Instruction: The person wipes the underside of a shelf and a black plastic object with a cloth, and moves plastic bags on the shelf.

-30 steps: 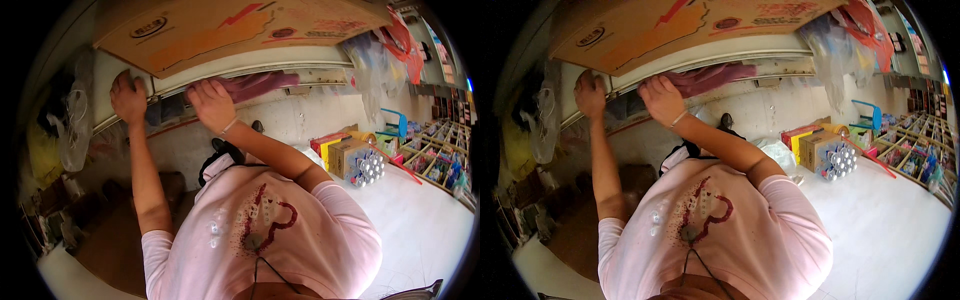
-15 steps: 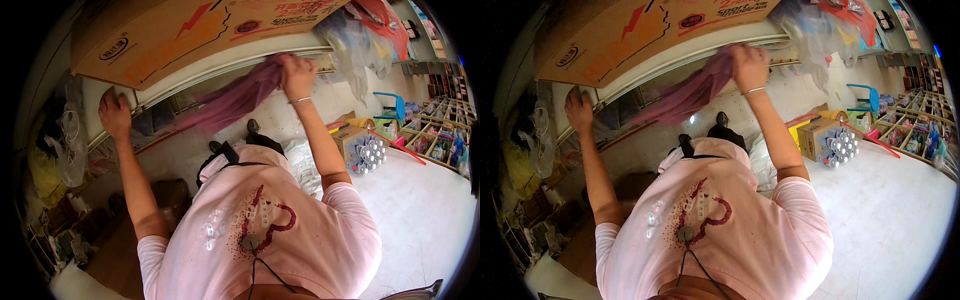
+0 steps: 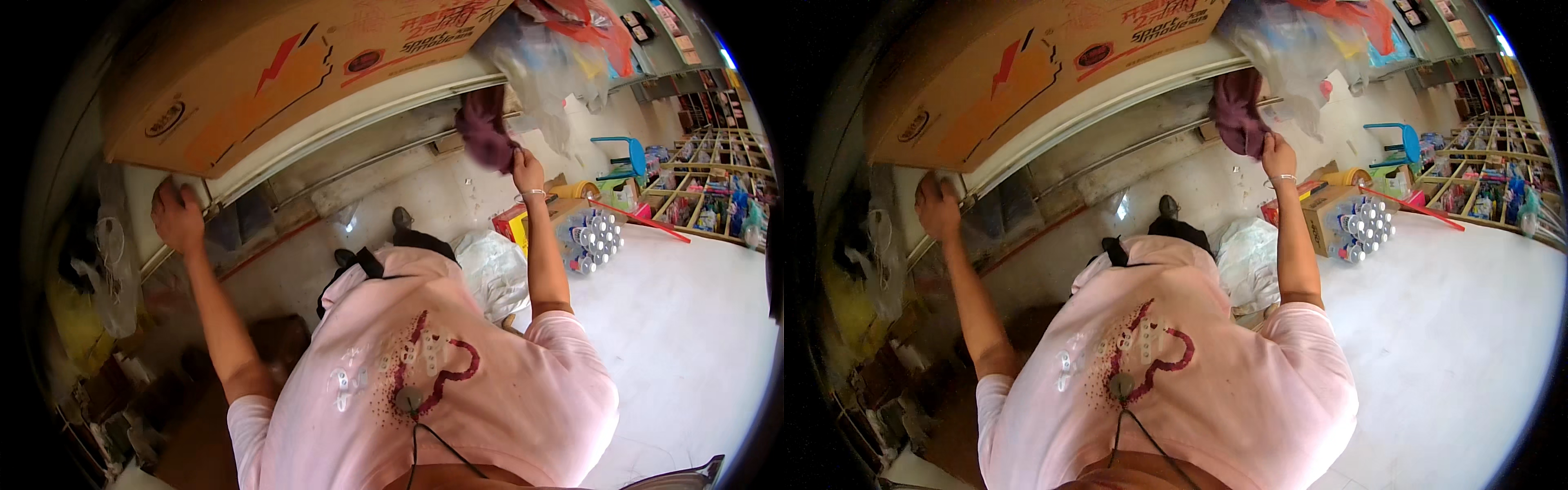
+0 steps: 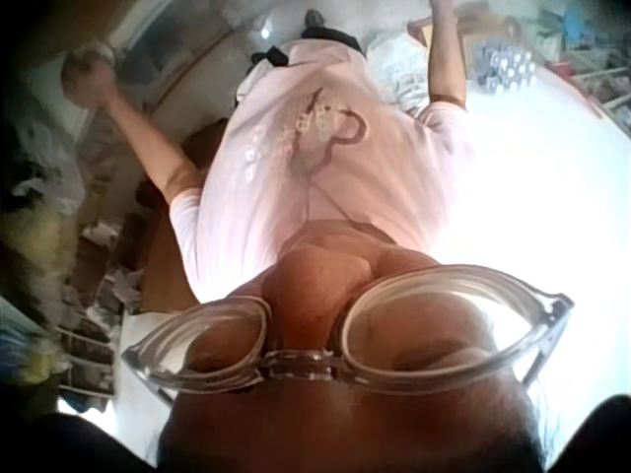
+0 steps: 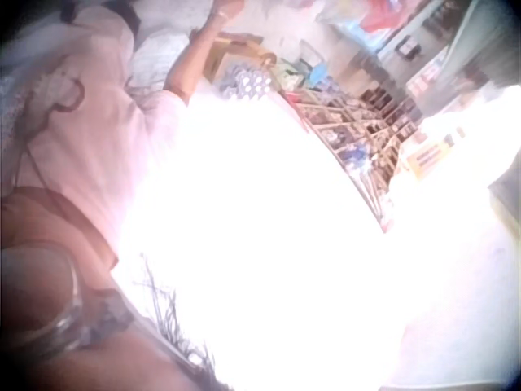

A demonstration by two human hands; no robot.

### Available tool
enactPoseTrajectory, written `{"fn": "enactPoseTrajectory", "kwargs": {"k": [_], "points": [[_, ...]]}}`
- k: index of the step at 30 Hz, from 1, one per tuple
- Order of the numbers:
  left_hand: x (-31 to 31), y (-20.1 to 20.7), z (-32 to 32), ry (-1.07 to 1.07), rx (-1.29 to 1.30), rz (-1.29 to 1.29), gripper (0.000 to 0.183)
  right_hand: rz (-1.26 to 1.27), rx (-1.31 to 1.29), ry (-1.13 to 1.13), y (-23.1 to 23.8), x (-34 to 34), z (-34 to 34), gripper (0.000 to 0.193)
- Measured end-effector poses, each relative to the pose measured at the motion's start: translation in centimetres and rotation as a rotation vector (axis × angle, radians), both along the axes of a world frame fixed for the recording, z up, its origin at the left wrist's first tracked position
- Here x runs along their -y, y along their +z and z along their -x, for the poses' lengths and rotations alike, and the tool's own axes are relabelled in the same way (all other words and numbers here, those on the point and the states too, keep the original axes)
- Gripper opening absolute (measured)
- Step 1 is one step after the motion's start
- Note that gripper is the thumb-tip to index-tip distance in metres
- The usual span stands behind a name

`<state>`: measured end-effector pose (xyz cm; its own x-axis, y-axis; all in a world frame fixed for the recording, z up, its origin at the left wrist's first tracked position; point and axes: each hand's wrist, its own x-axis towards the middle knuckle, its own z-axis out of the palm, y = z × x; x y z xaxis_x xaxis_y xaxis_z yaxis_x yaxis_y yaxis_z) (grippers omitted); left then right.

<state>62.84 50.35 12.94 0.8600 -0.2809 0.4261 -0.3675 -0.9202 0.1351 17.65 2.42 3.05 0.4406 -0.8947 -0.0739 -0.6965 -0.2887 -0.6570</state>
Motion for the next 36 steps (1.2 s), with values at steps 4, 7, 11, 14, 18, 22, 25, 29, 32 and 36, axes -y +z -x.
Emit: {"fn": "enactPoseTrajectory", "kwargs": {"k": [4, 7, 11, 14, 18, 22, 25, 29, 32, 36], "points": [[-1.5, -0.9, -0.4, -0.056, 0.011, 0.02, 0.046, -0.108, 0.514, -0.016, 1.9, 0.3, -2.9, 0.034], [-0.8, -0.5, -0.4, -0.073, 0.008, 0.021, 0.046, -0.105, 0.44, -0.085, 2.6, 0.7, -2.6, 0.034], [-1.6, -1.6, -1.5, -0.102, 0.011, 0.018, 0.046, -0.328, 0.563, -0.085, 4.2, -0.5, 0.0, 0.035], [-2.0, -1.3, -1.0, -0.08, -0.013, 0.003, 0.047, -0.404, 0.606, -0.084, 12.5, -4.0, 1.1, 0.028], [-2.5, -1.7, -1.0, -0.092, 0.023, 0.023, 0.047, -0.395, 1.131, 0.143, 20.2, -6.8, 3.4, 0.074], [-1.0, -0.4, -0.7, -0.025, -0.047, 0.016, 0.047, -0.689, 1.684, -0.088, 15.3, -7.2, 0.4, 0.084], [-1.4, -0.8, -1.1, -0.089, -0.013, 0.012, 0.046, -0.79, 1.646, -0.086, 14.8, -9.1, -5.7, 0.064], [-1.7, -1.2, -1.1, -0.11, 0.048, 0.043, 0.044, -0.83, 1.418, -0.016, 13.3, -9.9, -8.6, 0.052], [-1.6, -1.1, -0.9, -0.136, 0.063, 0.065, 0.044, -0.532, 0.959, -0.013, 13.1, -11.7, -10.3, 0.051], [-1.2, -0.7, -0.4, -0.095, 0.063, 0.062, 0.044, -0.056, 0.682, 0.195, 10.4, -12.3, -12.7, 0.047]]}}
